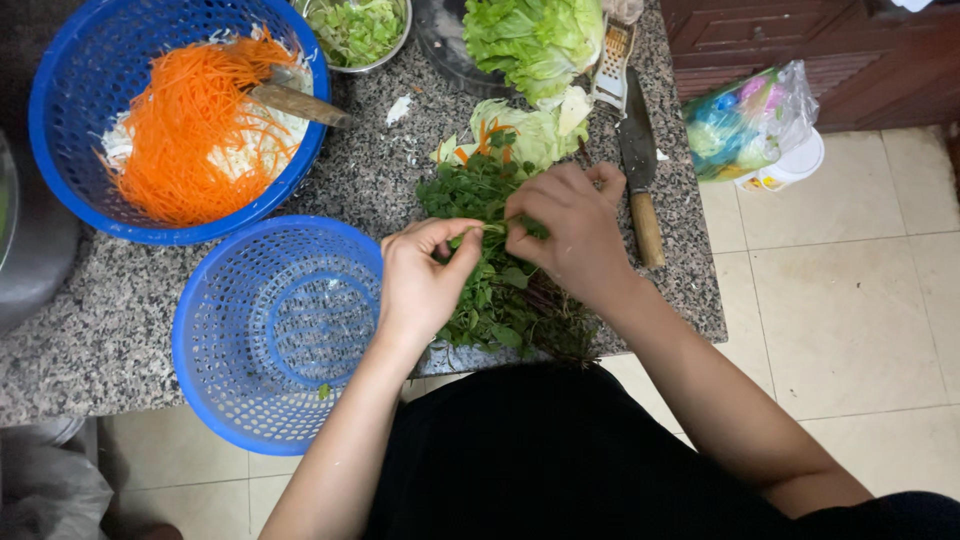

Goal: The person picks leaves and sprigs from bunches of herbs by hand, placing them into a blue basket, and chops a portion of the herbs using a large cleaver on a kitchen counter.

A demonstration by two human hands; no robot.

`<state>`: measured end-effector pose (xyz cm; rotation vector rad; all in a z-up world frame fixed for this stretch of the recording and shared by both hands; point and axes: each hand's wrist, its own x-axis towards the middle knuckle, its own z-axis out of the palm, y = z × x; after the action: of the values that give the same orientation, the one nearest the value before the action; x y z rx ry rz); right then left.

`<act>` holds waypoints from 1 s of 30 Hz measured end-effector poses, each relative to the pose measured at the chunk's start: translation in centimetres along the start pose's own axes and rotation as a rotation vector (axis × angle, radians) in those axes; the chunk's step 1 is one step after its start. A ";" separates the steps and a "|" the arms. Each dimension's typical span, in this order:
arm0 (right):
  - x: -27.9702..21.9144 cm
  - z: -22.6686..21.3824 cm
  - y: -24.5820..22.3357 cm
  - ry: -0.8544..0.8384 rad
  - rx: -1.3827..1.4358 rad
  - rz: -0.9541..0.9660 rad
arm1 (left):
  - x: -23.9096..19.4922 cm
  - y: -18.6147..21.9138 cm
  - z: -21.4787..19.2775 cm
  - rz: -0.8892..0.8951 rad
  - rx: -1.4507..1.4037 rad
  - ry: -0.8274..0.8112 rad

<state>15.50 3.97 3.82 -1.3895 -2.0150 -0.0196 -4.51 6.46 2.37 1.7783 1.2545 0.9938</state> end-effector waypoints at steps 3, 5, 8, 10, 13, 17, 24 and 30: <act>0.0 1.0 1.3 -0.016 0.249 0.183 | -0.4 -0.9 -0.8 -0.062 0.020 0.047; 0.2 1.8 2.8 0.059 0.793 0.755 | -1.0 -1.6 -1.9 -0.103 0.020 0.089; 0.7 2.3 5.8 0.188 0.600 0.536 | -2.0 -3.1 -4.6 -0.157 0.172 0.182; 1.3 2.3 8.0 0.140 0.456 0.508 | -2.7 -4.5 -6.6 -0.182 0.321 0.235; 1.5 2.4 10.9 0.011 0.226 0.398 | -4.0 -7.0 -9.2 -0.284 0.547 0.210; 0.1 3.2 11.7 -0.045 0.113 0.335 | -5.5 -8.9 -9.2 -0.138 0.886 0.256; -3.7 4.1 10.5 -0.186 0.302 0.781 | -4.4 -8.0 -5.6 -0.697 0.526 -0.016; -7.5 3.3 7.5 -0.214 0.269 0.798 | -2.5 -10.4 -3.2 -0.494 0.309 0.044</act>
<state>21.51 2.23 -5.38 -1.9635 -1.4118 0.7449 -11.97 7.10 -5.90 1.5459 1.8390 0.5807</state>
